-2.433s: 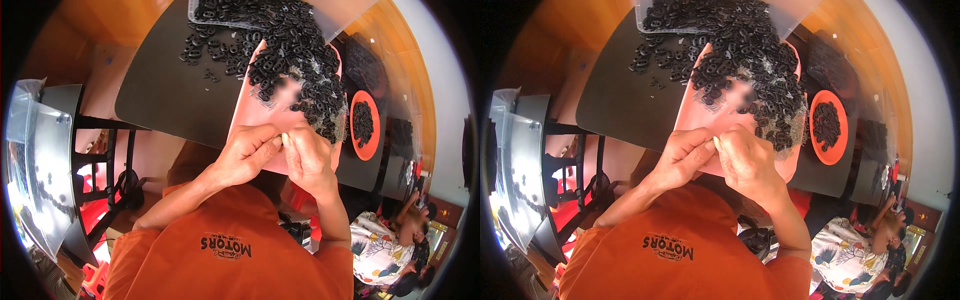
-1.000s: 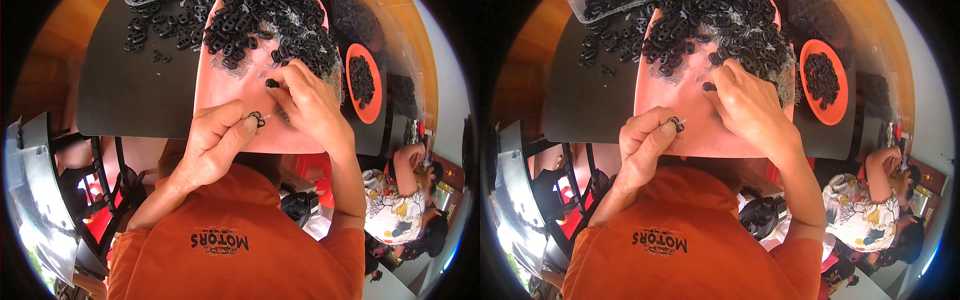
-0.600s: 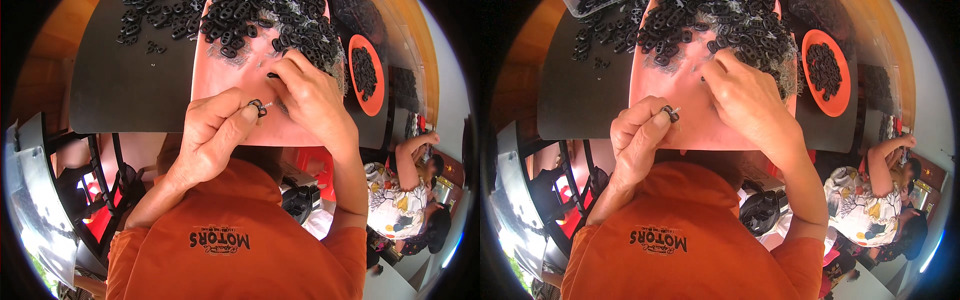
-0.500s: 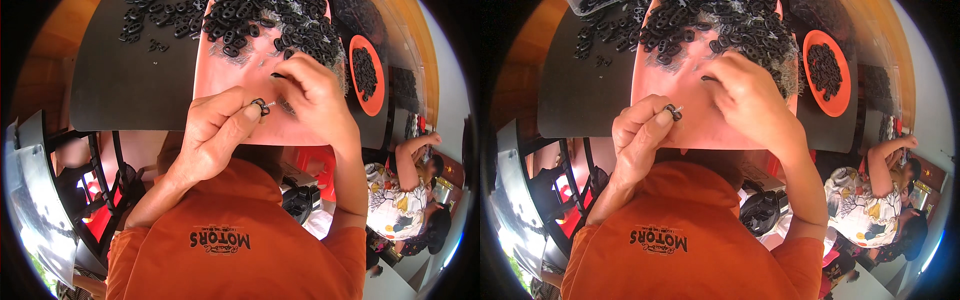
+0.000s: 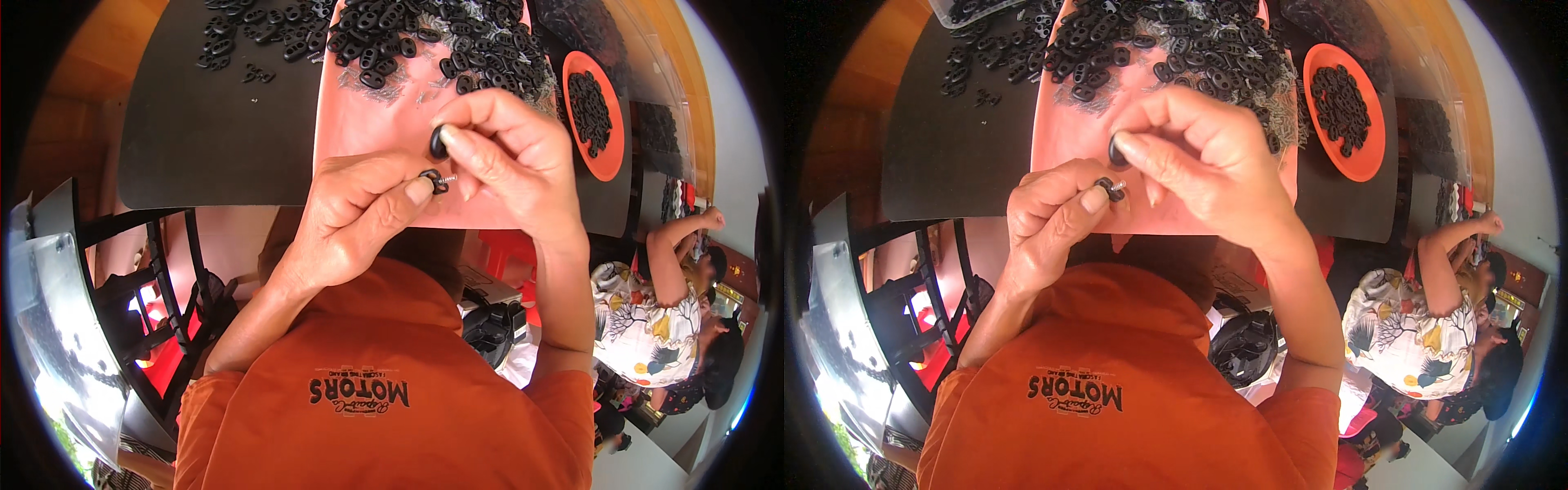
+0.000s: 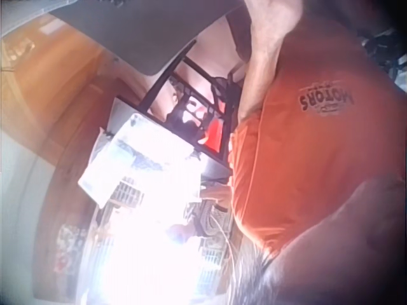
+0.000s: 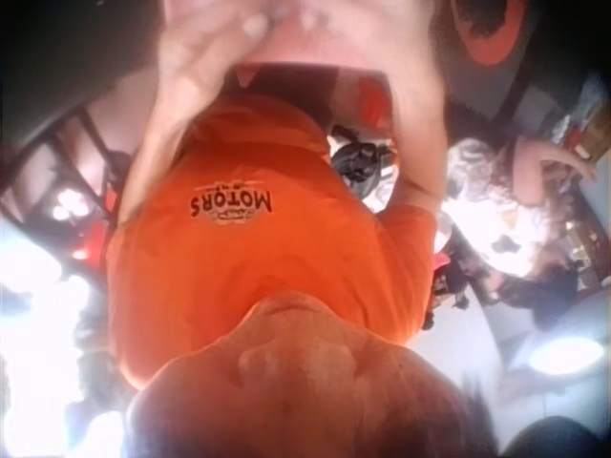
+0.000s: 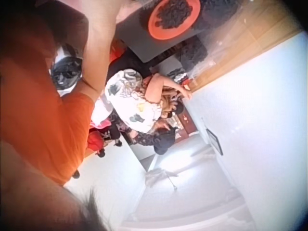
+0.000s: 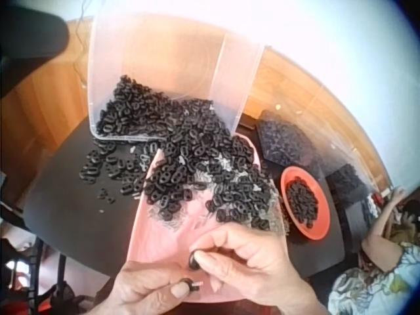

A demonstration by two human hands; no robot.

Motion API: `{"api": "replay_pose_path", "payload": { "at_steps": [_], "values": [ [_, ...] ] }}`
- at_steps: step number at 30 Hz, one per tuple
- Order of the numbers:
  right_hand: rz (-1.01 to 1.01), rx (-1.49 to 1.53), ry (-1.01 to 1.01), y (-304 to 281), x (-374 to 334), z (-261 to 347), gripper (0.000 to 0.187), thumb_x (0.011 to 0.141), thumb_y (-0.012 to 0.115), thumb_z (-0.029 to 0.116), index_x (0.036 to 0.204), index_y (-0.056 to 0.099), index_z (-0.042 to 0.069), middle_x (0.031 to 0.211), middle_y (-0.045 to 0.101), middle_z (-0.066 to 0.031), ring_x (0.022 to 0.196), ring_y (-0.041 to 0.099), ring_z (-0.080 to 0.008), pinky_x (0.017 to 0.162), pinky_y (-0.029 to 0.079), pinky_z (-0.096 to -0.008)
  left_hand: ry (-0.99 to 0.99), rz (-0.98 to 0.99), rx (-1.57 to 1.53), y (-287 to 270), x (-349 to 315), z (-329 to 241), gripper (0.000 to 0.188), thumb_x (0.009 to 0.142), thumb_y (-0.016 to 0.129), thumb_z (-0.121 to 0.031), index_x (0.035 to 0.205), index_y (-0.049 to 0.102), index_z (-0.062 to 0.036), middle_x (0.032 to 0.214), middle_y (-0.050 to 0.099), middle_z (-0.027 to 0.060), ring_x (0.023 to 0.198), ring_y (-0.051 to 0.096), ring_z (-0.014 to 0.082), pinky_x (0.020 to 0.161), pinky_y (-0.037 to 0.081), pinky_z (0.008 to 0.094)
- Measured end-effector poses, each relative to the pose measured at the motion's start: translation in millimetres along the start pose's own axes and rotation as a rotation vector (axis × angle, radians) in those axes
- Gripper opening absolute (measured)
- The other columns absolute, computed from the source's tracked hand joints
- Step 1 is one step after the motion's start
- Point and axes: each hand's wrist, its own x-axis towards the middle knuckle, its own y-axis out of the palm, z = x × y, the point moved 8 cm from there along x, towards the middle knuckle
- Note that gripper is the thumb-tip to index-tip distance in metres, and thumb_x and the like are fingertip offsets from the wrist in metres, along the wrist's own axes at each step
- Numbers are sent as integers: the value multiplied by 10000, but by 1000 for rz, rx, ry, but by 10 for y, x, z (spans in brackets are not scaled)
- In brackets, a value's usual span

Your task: The person sits at a table and repeatedly picks up small black plastic clips and metal screws from a pink tray. They insert the screws into the clips by hand and place the assembled units into a red bowl.

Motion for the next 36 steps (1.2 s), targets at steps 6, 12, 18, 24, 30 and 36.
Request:
{"api": "replay_pose_path", "payload": {
  "at_steps": [6,12,18,24,30,36],
  "values": [
    [-35,-206,-222,19,-91,26,60,903,610,31,926,569,-7,755,547,21,670,501,-22,565,411,-189,-72,-32,-29,-61,-19,10,174,939,569,-120,922,660,27,673,553,-4,585,434,51,514,364,222],
    [98,-442,-148,-17,-176,18,145,911,614,95,833,544,-5,696,498,29,673,462,-27,570,398,-205,-117,-70,-176,-66,-26,74,191,962,533,-128,903,653,9,638,519,-49,548,372,13,485,306,192],
    [67,-227,-67,-66,-71,7,138,891,640,120,835,611,-3,697,525,36,651,448,-26,560,377,-205,-163,-57,-207,-69,-10,68,194,959,516,-132,866,618,4,653,524,-25,536,367,15,470,295,195],
    [68,-163,-15,4,-42,114,221,909,624,202,864,655,-12,684,535,37,621,451,-34,550,369,-211,-169,-64,-177,-104,-34,34,173,936,496,-121,827,561,-4,664,505,3,499,333,32,437,238,201],
    [112,-254,-28,118,-8,135,243,914,619,218,835,642,-11,667,520,42,605,430,-30,534,351,-209,-246,-43,-189,-161,-90,10,165,910,508,-87,779,573,-13,635,476,-27,523,348,26,448,235,203],
    [103,-281,-33,116,11,149,231,911,615,189,789,621,-7,656,507,41,592,424,-27,522,342,-210,-229,-52,-169,-158,-81,17,168,911,526,-101,782,592,-17,635,482,-50,533,353,15,463,242,194]
  ]
}}
